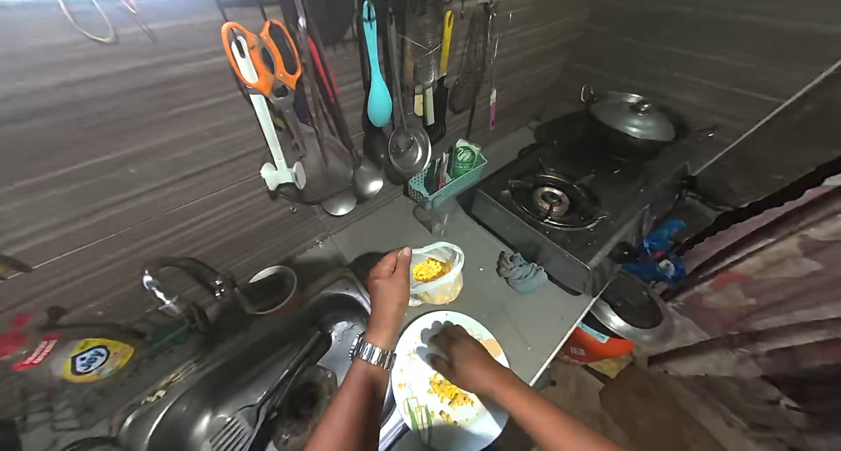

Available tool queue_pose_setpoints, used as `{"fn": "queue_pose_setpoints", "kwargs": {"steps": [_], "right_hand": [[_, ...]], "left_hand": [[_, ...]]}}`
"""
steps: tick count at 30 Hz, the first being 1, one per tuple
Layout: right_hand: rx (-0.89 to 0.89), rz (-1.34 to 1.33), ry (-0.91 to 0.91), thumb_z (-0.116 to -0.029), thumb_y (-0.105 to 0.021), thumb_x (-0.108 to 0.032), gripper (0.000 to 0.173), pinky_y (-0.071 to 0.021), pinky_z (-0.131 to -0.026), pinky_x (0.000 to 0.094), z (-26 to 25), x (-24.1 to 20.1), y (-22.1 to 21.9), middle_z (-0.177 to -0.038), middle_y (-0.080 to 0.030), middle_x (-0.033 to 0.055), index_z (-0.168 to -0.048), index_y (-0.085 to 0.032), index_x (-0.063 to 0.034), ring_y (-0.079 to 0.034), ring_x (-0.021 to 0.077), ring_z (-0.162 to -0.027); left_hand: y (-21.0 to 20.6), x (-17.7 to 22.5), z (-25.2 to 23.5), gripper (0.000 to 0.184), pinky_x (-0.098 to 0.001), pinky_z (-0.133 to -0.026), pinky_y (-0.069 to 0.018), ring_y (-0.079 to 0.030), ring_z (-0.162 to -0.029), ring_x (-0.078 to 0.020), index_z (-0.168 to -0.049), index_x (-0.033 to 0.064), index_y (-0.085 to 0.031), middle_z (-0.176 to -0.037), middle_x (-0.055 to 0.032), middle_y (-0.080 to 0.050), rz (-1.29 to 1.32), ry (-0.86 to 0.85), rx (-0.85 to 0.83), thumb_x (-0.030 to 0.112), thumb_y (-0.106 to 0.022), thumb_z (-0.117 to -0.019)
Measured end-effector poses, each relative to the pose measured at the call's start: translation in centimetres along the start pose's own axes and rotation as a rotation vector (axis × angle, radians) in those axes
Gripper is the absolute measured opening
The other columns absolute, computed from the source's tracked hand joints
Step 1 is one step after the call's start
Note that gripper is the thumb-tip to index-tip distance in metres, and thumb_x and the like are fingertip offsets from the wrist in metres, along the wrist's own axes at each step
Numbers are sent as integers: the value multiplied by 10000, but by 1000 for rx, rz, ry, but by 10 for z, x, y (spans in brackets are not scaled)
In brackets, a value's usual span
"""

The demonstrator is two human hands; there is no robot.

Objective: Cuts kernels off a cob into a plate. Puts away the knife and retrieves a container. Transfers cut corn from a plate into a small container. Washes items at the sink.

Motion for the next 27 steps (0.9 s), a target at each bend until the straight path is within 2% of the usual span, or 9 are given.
{"fn": "queue_pose_setpoints", "kwargs": {"steps": [4,6,8,10,12,14,18,22,27], "right_hand": [[-154,82,289,-1006,-601,-342,339,-438,-1115,532,9,-10,-31,-1176,-667,189,-1106,-722,-42,-597,360,-1208],[-267,118,288,-990,-608,-276,260,-429,-1109,546,25,-17,-31,-1125,-679,168,-1055,-730,-55,-608,352,-1170],[-216,66,237,-971,-632,-268,234,-450,-1099,538,37,-11,-24,-1123,-699,150,-1046,-747,-79,-614,342,-1185],[-121,16,93,-985,-612,-348,353,-476,-1089,543,43,-1,-10,-1267,-673,173,-1204,-727,-96,-581,360,-1278],[-159,12,-78,-978,-581,-532,607,-457,-1108,570,45,8,-1,-1472,-539,193,-1445,-582,-144,-490,383,-1388],[-222,-6,-140,-891,-702,-554,739,-482,-1064,594,53,5,-5,-1493,-478,232,-1504,-519,-184,-476,421,-1372],[-253,0,-75,-903,-743,-455,582,-488,-1065,584,64,-12,-30,-1458,-497,251,-1402,-619,-181,-488,438,-1350],[-239,10,20,-936,-713,-191,278,-515,-1037,547,64,-12,-39,-1339,-576,230,-1211,-730,-159,-554,410,-1263],[-255,0,80,-976,-642,-136,179,-481,-1094,545,67,-14,-45,-1248,-656,225,-1097,-765,-85,-577,396,-1272]], "left_hand": [[-1,-2,1,252,-319,-702,-538,-632,-729,-107,-960,70,-752,-805,-23,-686,31,-19,-14,244,-592,-1047],[2,-3,2,247,-313,-712,-543,-643,-746,-100,-968,72,-756,-826,-20,-699,17,-28,-19,244,-597,-1044],[6,-5,4,250,-311,-715,-533,-636,-756,-97,-997,72,-761,-852,-22,-702,-14,-35,-28,257,-598,-1043],[9,-6,5,248,-296,-675,-518,-616,-720,-89,-1000,77,-763,-836,-14,-694,-19,-39,-29,259,-599,-1043],[10,-8,5,243,-292,-648,-506,-603,-698,-90,-987,81,-760,-817,-12,-684,5,-42,-29,254,-598,-1043],[10,-9,6,244,-317,-698,-545,-646,-753,-104,-1003,80,-763,-863,-26,-711,22,-36,-43,255,-598,-1046],[8,-6,7,252,-313,-694,-534,-642,-760,-101,-1005,82,-760,-871,-21,-708,14,-19,-48,257,-584,-1053],[6,-9,7,242,-322,-730,-544,-652,-783,-105,-1001,81,-762,-877,-24,-714,21,-11,-55,249,-594,-1048],[4,-10,7,234,-308,-724,-555,-664,-771,-96,-993,81,-767,-859,-17,-720,41,-24,-52,229,-593,-1047]]}}
Point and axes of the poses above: each hand's wrist, its own z-axis away from the middle knuckle, its own y-axis out of the back of the hand, x = y × z, the point moved 1 cm from there along -z, towards the middle knuckle
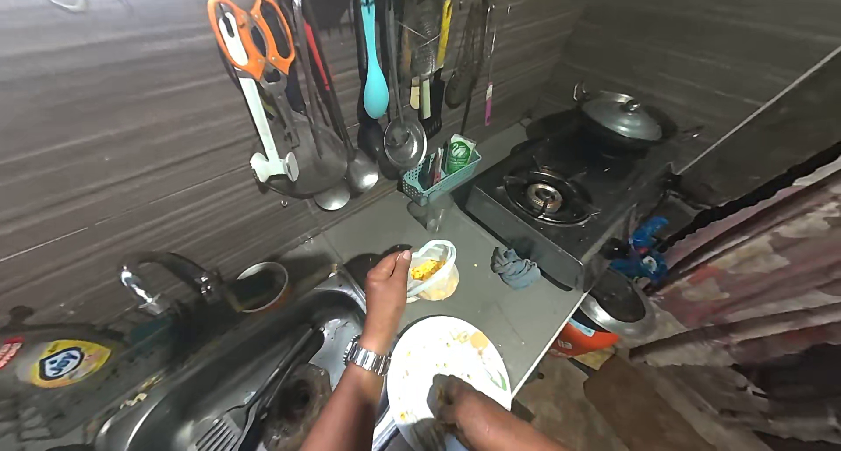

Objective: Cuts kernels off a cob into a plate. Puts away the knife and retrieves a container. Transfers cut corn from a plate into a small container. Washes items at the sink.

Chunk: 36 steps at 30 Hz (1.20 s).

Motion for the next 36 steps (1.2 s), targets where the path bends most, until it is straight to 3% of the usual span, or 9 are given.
{"fn": "queue_pose_setpoints", "kwargs": {"steps": [8,11,14,19,23,28,32,34,36], "right_hand": [[45,29,-75,-969,-631,-126,201,-530,-1028,530,-7,0,9,-1196,-677,196,-1118,-733,-36,-629,361,-1199],[163,-265,-106,-877,-709,-131,119,-586,-870,540,-9,26,23,-975,-747,127,-947,-780,-65,-719,277,-939],[248,-543,-221,-848,-745,-143,134,-614,-738,450,-3,35,62,-889,-736,74,-970,-766,-92,-708,195,-757],[584,-702,-181,-880,-728,-113,141,-596,-754,383,5,-17,168,-953,-724,48,-1017,-753,-92,-686,159,-816],[962,-320,-5,-933,-667,-162,143,-589,-793,306,-21,-63,210,-1047,-714,48,-1013,-772,-108,-680,121,-903],[691,11,3,-1028,-553,-196,285,-475,-1115,446,-71,-48,205,-1273,-690,151,-1205,-732,-62,-628,283,-1251],[953,-31,83,-1022,-593,-231,243,-585,-940,363,-29,-48,185,-1085,-740,91,-1107,-765,-83,-709,189,-1035],[836,-84,54,-1022,-594,-260,248,-601,-877,339,-7,-36,161,-1021,-737,67,-1068,-762,-84,-710,151,-950],[529,-107,-59,-1027,-562,-234,273,-577,-921,429,7,-20,134,-1044,-721,134,-1092,-741,-39,-702,243,-987]], "left_hand": [[0,-4,4,233,-304,-765,-573,-683,-818,-104,-1026,63,-764,-904,-29,-734,31,-11,13,213,-587,-1049],[0,-4,6,259,-334,-836,-592,-706,-896,-124,-1071,45,-754,-970,-50,-747,60,-8,21,223,-566,-1061],[-1,-3,7,271,-330,-874,-591,-714,-934,-120,-1103,35,-751,-1011,-62,-755,67,-18,48,218,-554,-1067],[-5,3,11,271,-326,-912,-585,-715,-971,-113,-1138,32,-746,-1048,-63,-759,89,-44,75,199,-545,-1068],[-13,11,8,269,-334,-923,-572,-704,-991,-121,-1129,28,-747,-1062,-68,-752,130,-47,97,200,-550,-1065],[-18,20,-7,273,-344,-885,-587,-712,-933,-130,-1105,12,-741,-1008,-86,-749,82,-93,119,197,-545,-1068],[-8,24,-5,306,-353,-861,-572,-699,-914,-123,-1104,39,-748,-985,-68,-743,-12,-42,81,263,-543,-1070],[-1,19,0,315,-368,-831,-579,-699,-897,-134,-1128,54,-745,-990,-70,-741,-35,-36,68,283,-536,-1073],[6,14,8,336,-354,-744,-578,-687,-838,-137,-1191,68,-727,-1010,-76,-731,-64,-1,54,310,-522,-1079]]}}
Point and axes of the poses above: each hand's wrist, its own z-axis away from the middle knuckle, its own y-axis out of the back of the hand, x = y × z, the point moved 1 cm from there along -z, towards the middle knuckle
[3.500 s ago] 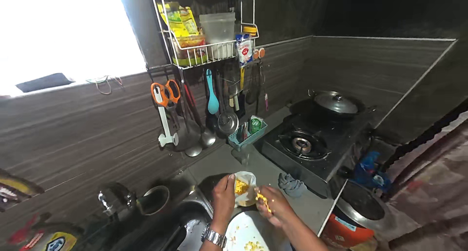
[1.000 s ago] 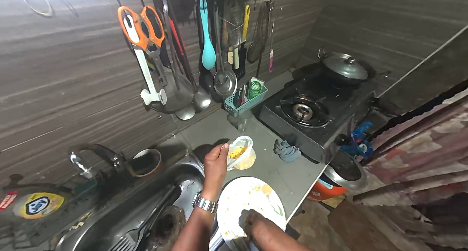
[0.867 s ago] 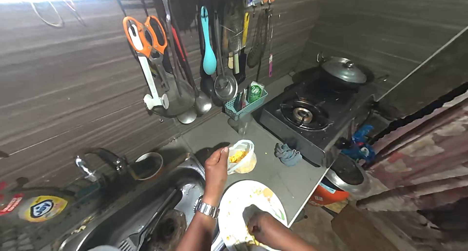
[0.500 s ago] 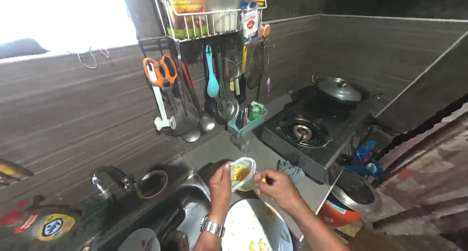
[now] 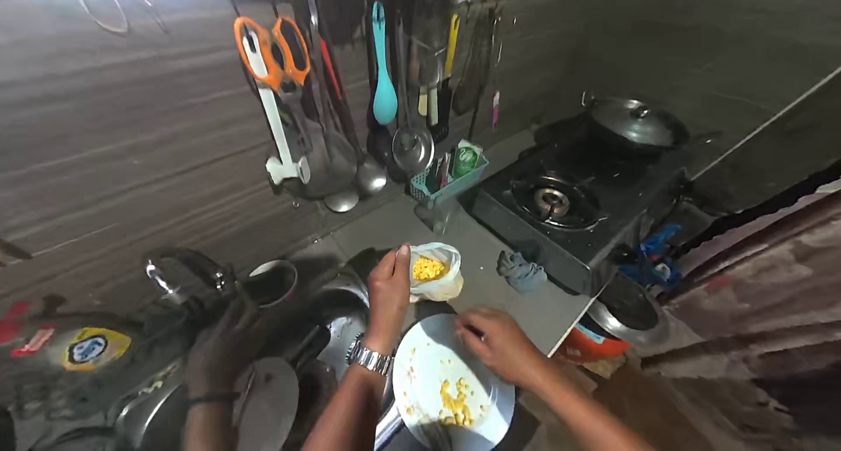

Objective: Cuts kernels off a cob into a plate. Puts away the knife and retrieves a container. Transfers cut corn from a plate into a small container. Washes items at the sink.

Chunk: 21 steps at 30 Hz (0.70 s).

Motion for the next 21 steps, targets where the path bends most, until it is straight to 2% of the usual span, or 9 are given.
{"fn": "queue_pose_setpoints", "kwargs": {"steps": [2,3,5,7,10,15,17,18,21], "right_hand": [[-296,65,-152,-1026,-547,-195,315,-502,-1053,525,17,18,-17,-1244,-665,220,-1231,-683,1,-641,356,-1184],[-384,88,-199,-1014,-559,-185,346,-479,-1087,540,24,25,-26,-1337,-620,235,-1289,-650,4,-606,376,-1255],[-456,89,-239,-978,-605,-188,402,-469,-1104,536,37,41,-45,-1392,-581,240,-1335,-622,-6,-574,385,-1294],[-468,83,-238,-964,-617,-195,457,-449,-1124,533,44,51,-57,-1432,-548,238,-1388,-589,-26,-534,389,-1337],[-396,104,-202,-978,-591,-178,490,-407,-1170,514,39,52,-63,-1501,-504,216,-1452,-550,-60,-475,375,-1409],[-354,144,-71,-963,-600,-128,449,-418,-1160,524,7,53,-83,-1459,-540,214,-1405,-594,-50,-465,381,-1412],[-460,159,1,-958,-618,-100,383,-427,-1145,545,7,45,-91,-1395,-570,232,-1332,-632,-18,-483,403,-1380],[-524,166,43,-954,-623,-78,350,-437,-1127,556,12,40,-94,-1354,-586,238,-1296,-646,-5,-503,413,-1347],[-652,180,120,-922,-635,-28,294,-472,-1066,585,32,34,-94,-1285,-612,239,-1212,-676,-2,-539,431,-1280]], "left_hand": [[7,-7,11,377,-363,-710,-592,-693,-831,-155,-1289,78,-680,-1086,-99,-719,-28,75,-18,348,-529,-1073],[11,-11,16,404,-349,-686,-595,-691,-809,-151,-1328,81,-654,-1103,-98,-714,-27,109,-16,367,-547,-1064],[18,-21,30,467,-302,-616,-584,-670,-724,-132,-1397,65,-601,-1072,-89,-710,12,139,-8,370,-593,-1042],[23,-29,43,526,-290,-590,-568,-632,-648,-124,-1442,21,-537,-960,-87,-683,10,148,-4,356,-594,-1041],[31,-44,64,553,-341,-640,-601,-673,-679,-149,-1456,2,-500,-896,-93,-693,-128,154,14,387,-525,-1061],[37,-72,110,430,-360,-705,-594,-667,-719,-155,-1350,8,-603,-875,-83,-691,-316,170,-154,312,-554,-1050],[40,-76,127,412,-387,-790,-597,-695,-820,-180,-1320,39,-646,-993,-102,-715,-531,141,-260,325,-575,-1033],[42,-79,134,450,-424,-862,-593,-702,-935,-227,-1353,46,-630,-1131,-140,-691,-653,136,-290,350,-578,-1026],[51,-92,147,692,-527,-956,-548,-655,-1112,-367,-1465,-3,-501,-1334,-250,-584,-854,243,-302,466,-632,-974]]}}
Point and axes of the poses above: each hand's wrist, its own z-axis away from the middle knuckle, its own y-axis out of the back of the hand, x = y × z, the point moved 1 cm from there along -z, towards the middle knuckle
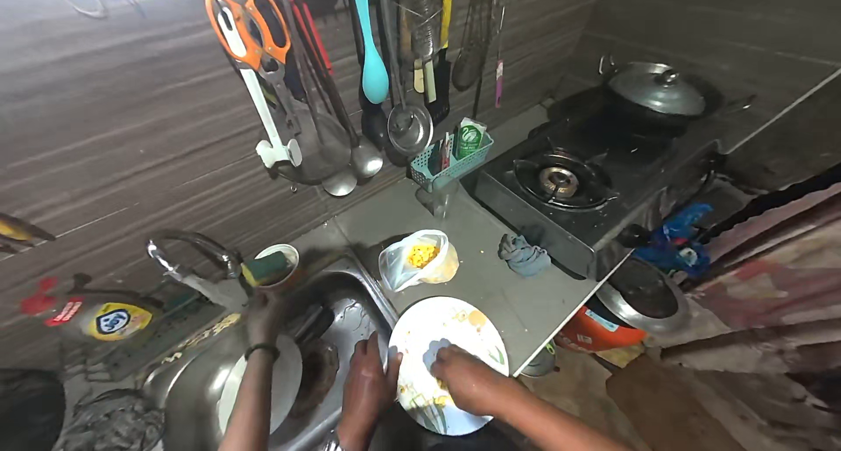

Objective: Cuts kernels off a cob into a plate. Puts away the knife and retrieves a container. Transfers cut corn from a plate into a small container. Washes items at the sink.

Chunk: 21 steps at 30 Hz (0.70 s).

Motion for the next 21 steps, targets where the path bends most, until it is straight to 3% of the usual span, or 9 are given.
{"fn": "queue_pose_setpoints", "kwargs": {"steps": [3,5,7,9,12,15,18,20,21], "right_hand": [[45,-11,-77,-953,-594,-52,315,-480,-1069,550,17,3,6,-1299,-622,208,-1258,-671,-37,-547,392,-1294],[69,-21,-222,-953,-603,-119,408,-482,-1072,552,25,10,14,-1380,-578,221,-1352,-618,-34,-523,400,-1329],[2,-55,-321,-911,-691,-196,549,-484,-1060,577,30,11,14,-1432,-510,261,-1403,-555,9,-511,438,-1326],[-37,-90,-304,-877,-753,-215,612,-501,-1039,575,31,3,1,-1420,-484,285,-1393,-536,32,-525,452,-1293],[3,-134,-225,-893,-693,-113,507,-525,-1023,529,21,-12,-20,-1364,-522,263,-1367,-560,9,-567,410,-1246],[51,-149,-179,-899,-662,-90,570,-520,-1033,529,16,-13,-13,-1386,-528,240,-1453,-531,-62,-564,398,-1262],[76,-92,-108,-922,-672,-307,593,-475,-1073,543,15,-6,-4,-1467,-514,174,-1482,-537,-164,-498,386,-1339],[98,-58,-27,-954,-649,-468,551,-455,-1089,561,7,-7,-16,-1453,-543,151,-1415,-604,-170,-496,384,-1338],[108,-24,14,-984,-611,-473,494,-452,-1089,567,3,-9,-23,-1420,-565,150,-1353,-643,-146,-506,386,-1321]], "left_hand": [[-9,-13,-4,752,-535,-999,-523,-653,-1147,-344,-1502,12,-459,-1318,-207,-620,-6,118,-182,535,-608,-983],[-17,-14,-8,595,-532,-1007,-518,-660,-1141,-316,-1431,56,-557,-1266,-171,-659,19,123,-229,487,-559,-1022],[-24,-14,-12,477,-530,-973,-532,-684,-1073,-311,-1301,53,-646,-1154,-167,-700,59,107,-222,440,-530,-1046],[-26,-12,-14,442,-523,-935,-542,-692,-1009,-317,-1219,25,-666,-1070,-175,-705,84,98,-206,411,-531,-1051],[-27,-12,-15,427,-509,-913,-549,-692,-968,-305,-1179,26,-674,-1029,-165,-702,103,98,-189,407,-532,-1051],[-28,-13,-16,409,-509,-938,-541,-691,-998,-290,-1194,45,-689,-1060,-154,-709,133,102,-179,397,-544,-1045],[-29,-16,-16,406,-504,-937,-546,-696,-986,-280,-1192,53,-697,-1048,-144,-715,145,92,-160,399,-545,-1045],[-30,-17,-17,395,-506,-918,-551,-699,-958,-275,-1176,56,-701,-1026,-139,-718,148,89,-154,396,-548,-1044],[-31,-16,-17,389,-504,-915,-553,-702,-953,-269,-1186,66,-702,-1025,-132,-721,151,87,-144,394,-551,-1043]]}}
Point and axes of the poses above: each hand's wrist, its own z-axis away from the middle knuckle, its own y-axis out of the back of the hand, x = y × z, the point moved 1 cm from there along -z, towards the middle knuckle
